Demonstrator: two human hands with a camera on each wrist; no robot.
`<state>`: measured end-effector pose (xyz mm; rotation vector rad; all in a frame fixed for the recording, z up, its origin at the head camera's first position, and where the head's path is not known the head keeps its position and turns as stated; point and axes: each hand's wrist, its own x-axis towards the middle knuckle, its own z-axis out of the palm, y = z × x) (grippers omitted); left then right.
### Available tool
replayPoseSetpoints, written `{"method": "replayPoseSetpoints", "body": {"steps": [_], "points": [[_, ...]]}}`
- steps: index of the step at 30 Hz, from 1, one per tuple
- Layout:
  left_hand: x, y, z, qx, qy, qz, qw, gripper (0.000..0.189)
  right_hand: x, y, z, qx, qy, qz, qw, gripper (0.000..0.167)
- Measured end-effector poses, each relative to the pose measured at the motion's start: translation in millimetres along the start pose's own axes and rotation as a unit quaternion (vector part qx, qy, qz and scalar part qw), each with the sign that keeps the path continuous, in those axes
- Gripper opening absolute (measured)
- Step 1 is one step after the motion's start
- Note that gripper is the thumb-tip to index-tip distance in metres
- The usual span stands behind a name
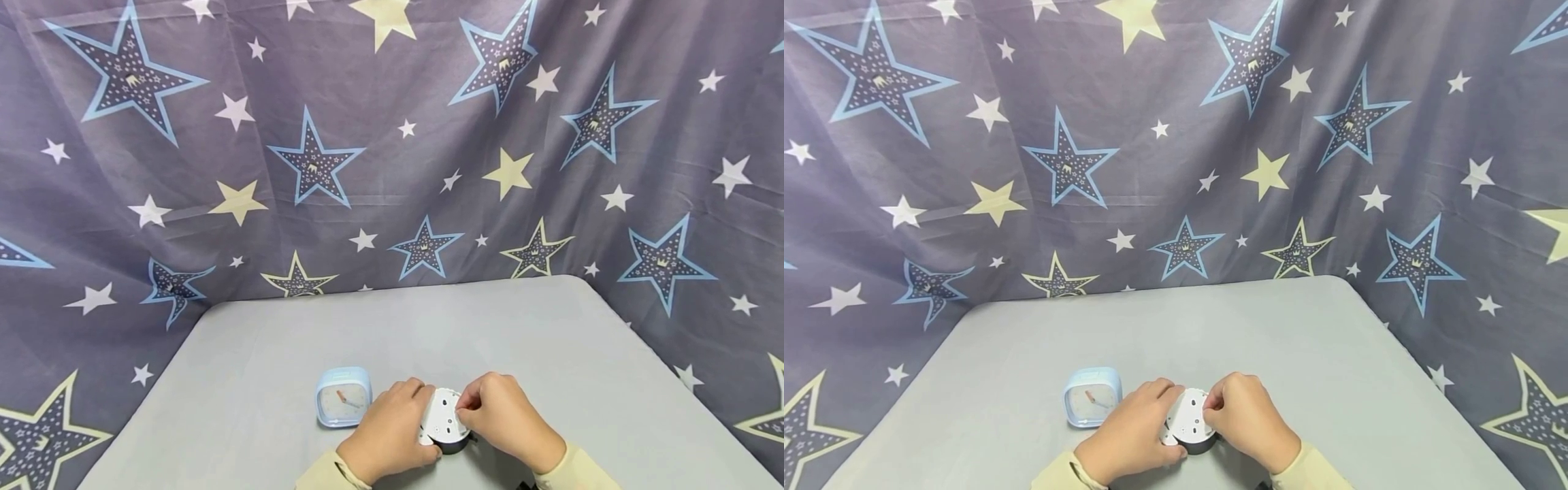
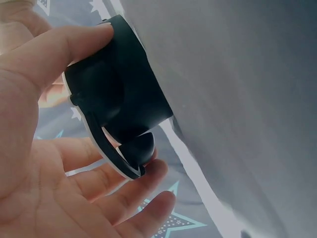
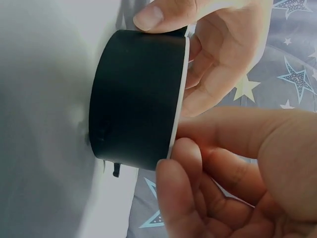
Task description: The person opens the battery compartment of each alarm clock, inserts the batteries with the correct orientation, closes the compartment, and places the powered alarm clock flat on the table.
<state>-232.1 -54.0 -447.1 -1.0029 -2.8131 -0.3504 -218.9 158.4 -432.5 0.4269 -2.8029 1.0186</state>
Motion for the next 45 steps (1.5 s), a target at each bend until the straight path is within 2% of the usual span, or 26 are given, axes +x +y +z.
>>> {"method": "replayPoseSetpoints", "body": {"steps": [10, 16, 21, 26, 29, 34, 38, 45], "points": [[-1.0, 0.3, -1.4, 0.011, 0.008, 0.018, 0.9997, 0.082, -0.4, -1, 3, -0.019, -0.003, -0.008, 0.9998, 0.024], [-0.3, 0.8, -1.4, 0.004, 0.005, 0.013, 0.9999, 0.084, 1.9, 5, 5, -0.017, 0.000, 0.003, 0.9999, 0.028], [0.4, 1.3, -1.4, 0.000, -0.001, 0.010, 0.9999, 0.084, 6.7, 14, 4, 0.044, -0.030, 0.039, 0.9978, 0.028], [0.7, 0.9, -0.9, -0.008, -0.003, 0.004, 1.0000, 0.084, 13.3, 25, 4, 0.111, -0.063, 0.080, 0.9886, 0.034], [0.5, 0.5, 0.0, -0.010, -0.002, 0.003, 0.9999, 0.084, 15.2, 32, 4, 0.160, -0.088, 0.083, 0.9797, 0.032], [0.8, 0.0, 0.5, -0.011, 0.000, 0.005, 0.9999, 0.085, 15.6, 39, 2, 0.242, -0.130, 0.087, 0.9575, 0.029], [1.3, -0.2, 0.1, -0.012, 0.002, 0.006, 0.9999, 0.084, 15.9, 41, 1, 0.258, -0.133, 0.096, 0.9521, 0.026], [2.1, -0.3, 0.5, -0.015, -0.004, 0.004, 0.9999, 0.084, 18.7, 41, 3, 0.251, -0.121, 0.096, 0.9557, 0.024]]}}
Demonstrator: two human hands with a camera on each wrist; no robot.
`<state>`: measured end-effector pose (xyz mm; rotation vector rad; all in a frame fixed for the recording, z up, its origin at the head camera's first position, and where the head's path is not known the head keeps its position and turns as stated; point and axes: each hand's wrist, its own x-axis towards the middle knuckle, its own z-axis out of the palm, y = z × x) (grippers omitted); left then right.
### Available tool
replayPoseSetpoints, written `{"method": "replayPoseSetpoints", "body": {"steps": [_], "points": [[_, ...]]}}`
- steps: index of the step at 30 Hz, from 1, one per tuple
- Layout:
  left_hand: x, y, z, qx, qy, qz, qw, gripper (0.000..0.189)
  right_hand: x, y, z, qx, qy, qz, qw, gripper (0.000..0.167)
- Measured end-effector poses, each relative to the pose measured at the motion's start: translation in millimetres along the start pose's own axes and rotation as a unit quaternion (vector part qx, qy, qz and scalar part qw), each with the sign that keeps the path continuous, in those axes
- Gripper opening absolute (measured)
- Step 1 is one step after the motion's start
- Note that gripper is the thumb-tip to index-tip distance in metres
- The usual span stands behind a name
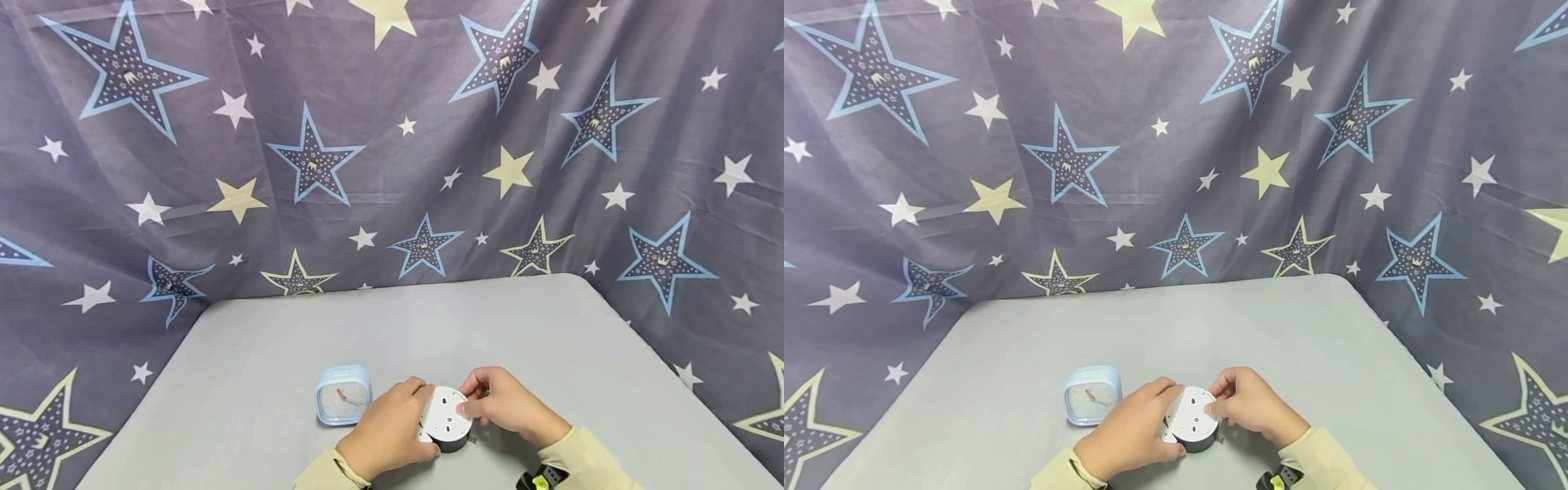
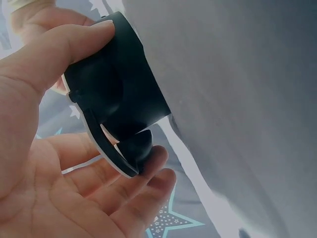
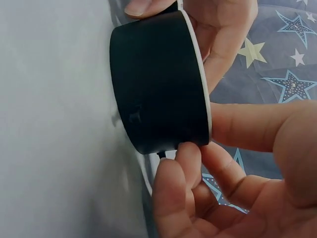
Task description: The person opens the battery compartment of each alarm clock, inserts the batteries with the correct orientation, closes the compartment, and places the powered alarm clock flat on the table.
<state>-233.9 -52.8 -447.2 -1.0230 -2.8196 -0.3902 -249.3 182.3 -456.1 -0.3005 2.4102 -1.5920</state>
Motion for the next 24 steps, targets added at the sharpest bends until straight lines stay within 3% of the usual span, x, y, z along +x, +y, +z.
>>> {"method": "replayPoseSetpoints", "body": {"steps": [24], "points": [[-1.7, 0.8, 0.4, -0.009, 0.011, 0.002, 0.9999, 0.079, 5.9, -4.8, 2.2, -0.037, -0.011, -0.005, 0.9993, 0.025]]}}
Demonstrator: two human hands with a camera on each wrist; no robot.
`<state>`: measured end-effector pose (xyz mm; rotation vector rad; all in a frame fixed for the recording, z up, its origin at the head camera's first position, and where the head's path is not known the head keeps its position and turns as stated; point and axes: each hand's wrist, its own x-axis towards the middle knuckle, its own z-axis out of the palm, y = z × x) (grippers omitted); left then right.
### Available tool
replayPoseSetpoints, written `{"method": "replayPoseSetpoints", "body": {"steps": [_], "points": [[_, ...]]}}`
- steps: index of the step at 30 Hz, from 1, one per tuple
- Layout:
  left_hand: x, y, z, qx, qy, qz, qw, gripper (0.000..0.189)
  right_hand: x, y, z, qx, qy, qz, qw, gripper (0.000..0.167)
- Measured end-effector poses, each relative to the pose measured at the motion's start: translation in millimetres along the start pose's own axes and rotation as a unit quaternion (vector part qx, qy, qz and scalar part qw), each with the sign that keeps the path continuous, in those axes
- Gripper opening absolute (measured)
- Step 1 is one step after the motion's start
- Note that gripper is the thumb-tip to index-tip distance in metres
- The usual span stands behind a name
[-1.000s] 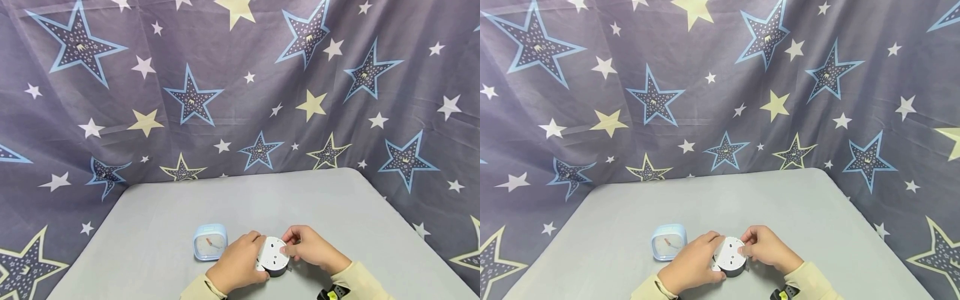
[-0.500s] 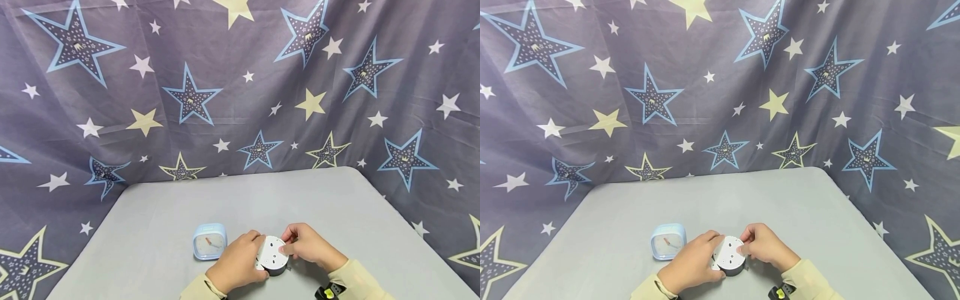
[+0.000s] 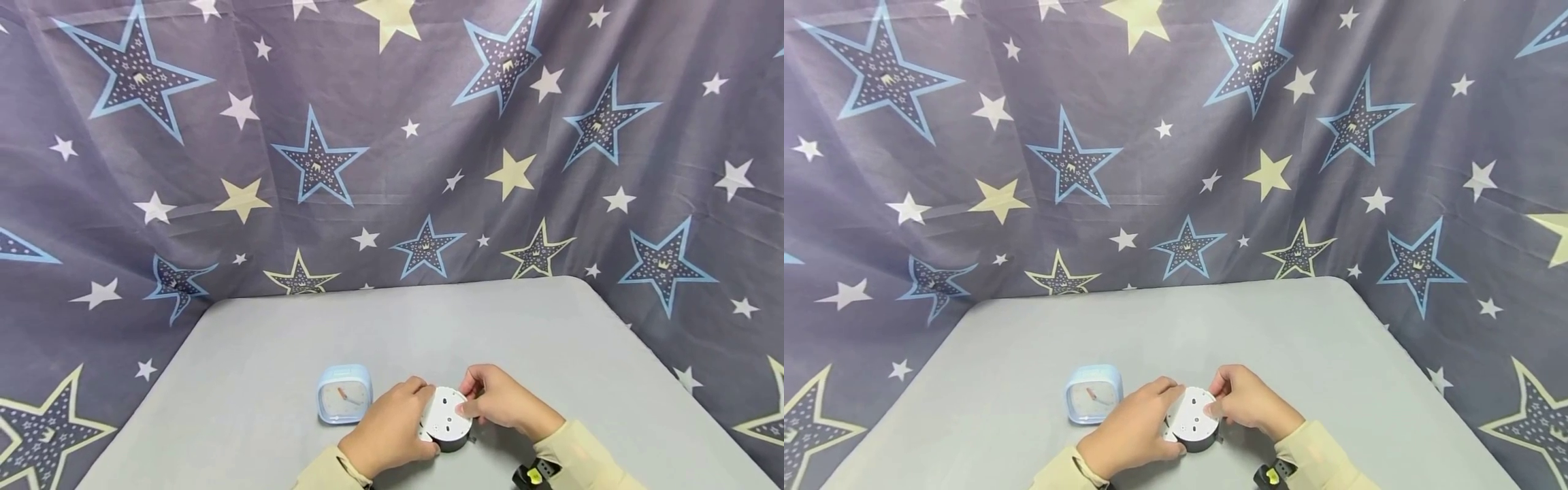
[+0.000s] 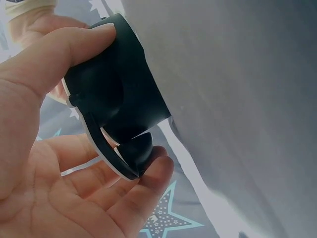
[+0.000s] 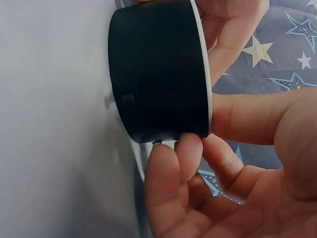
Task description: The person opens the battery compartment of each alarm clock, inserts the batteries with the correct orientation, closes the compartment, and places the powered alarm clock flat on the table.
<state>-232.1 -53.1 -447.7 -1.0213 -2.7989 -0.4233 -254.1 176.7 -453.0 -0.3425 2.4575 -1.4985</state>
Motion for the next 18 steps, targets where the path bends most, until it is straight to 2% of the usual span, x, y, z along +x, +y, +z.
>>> {"method": "replayPoseSetpoints", "body": {"steps": [9, 13, 18], "points": [[1.1, -0.6, 0.7, -0.004, -0.004, 0.001, 1.0000, 0.080, -2.7, 2, -1, 0.008, 0.003, 0.014, 0.9999, 0.025], [0.4, -1.6, -3.8, 0.004, -0.020, 0.004, 0.9998, 0.087, -2.5, 2, -3, 0.015, 0.001, 0.016, 0.9997, 0.025], [-2.2, -3.6, -15.5, 0.048, -0.040, 0.036, 0.9974, 0.091, -2.3, 6, -4, 0.023, -0.002, 0.017, 0.9996, 0.026]]}}
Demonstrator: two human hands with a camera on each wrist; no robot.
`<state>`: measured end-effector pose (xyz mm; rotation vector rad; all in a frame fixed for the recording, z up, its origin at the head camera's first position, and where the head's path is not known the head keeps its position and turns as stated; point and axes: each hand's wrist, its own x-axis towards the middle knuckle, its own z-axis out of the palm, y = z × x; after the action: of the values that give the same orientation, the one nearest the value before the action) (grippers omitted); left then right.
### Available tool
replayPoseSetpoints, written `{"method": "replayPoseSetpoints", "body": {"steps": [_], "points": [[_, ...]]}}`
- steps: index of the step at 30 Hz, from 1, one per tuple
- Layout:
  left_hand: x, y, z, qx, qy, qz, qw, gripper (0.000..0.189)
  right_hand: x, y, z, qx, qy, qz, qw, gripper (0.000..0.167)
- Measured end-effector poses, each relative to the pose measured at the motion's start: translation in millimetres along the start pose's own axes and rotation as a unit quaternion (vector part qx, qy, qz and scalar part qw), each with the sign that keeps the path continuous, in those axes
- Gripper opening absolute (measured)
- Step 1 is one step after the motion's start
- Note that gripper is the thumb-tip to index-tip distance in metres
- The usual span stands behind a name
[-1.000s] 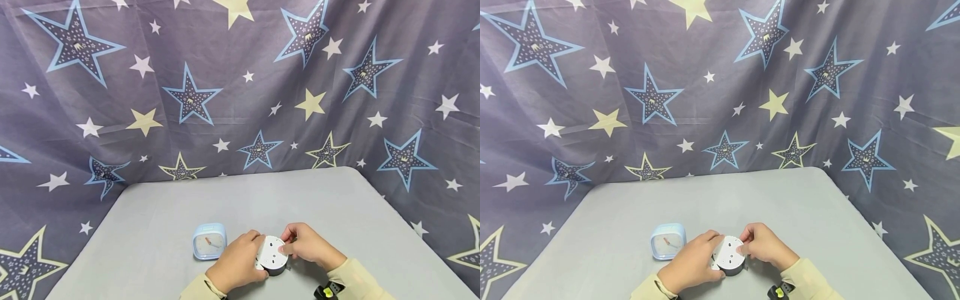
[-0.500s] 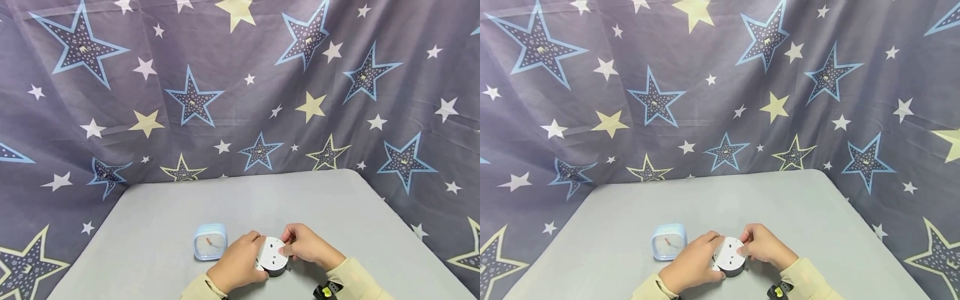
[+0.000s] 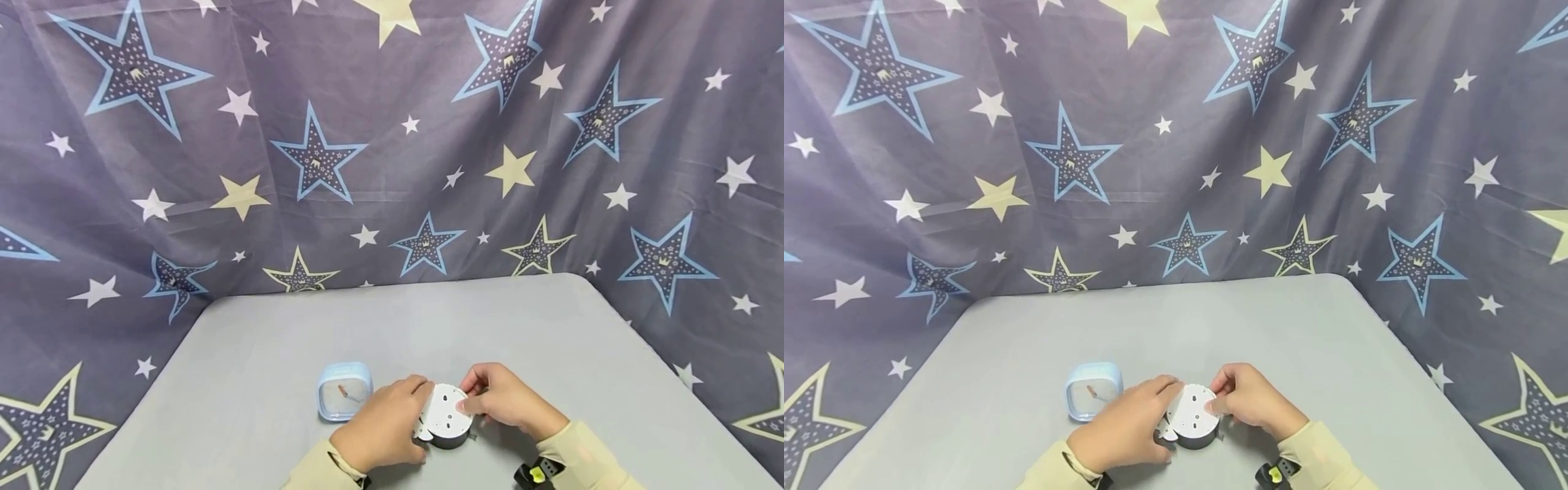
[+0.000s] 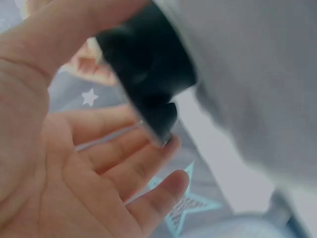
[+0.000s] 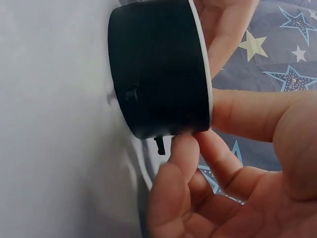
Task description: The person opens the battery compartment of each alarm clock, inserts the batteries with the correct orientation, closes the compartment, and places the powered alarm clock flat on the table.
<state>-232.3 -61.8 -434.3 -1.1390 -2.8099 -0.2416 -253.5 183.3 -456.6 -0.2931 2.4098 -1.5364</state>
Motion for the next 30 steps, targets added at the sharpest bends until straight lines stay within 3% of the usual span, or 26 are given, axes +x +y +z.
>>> {"method": "replayPoseSetpoints", "body": {"steps": [5, 12, 24, 30], "points": [[-3.0, -4.9, -15.1, 0.071, 0.033, 0.055, 0.9954, 0.061, -0.3, 5, -3, 0.017, -0.010, -0.003, 0.9998, 0.027], [-2.9, -11.1, -19.2, 0.104, 0.053, 0.082, 0.9897, 0.030, 1.0, 12, -10, 0.026, -0.004, 0.032, 0.9992, 0.030], [-4.3, -17.1, -20.8, 0.148, 0.076, 0.152, 0.9743, 0.021, 3.6, 16, -7, 0.034, 0.001, 0.034, 0.9989, 0.029], [-1.1, -15.4, -24.5, 0.149, 0.140, 0.190, 0.9602, 0.019, 4.1, 16, -7, 0.041, 0.008, 0.039, 0.9984, 0.029]]}}
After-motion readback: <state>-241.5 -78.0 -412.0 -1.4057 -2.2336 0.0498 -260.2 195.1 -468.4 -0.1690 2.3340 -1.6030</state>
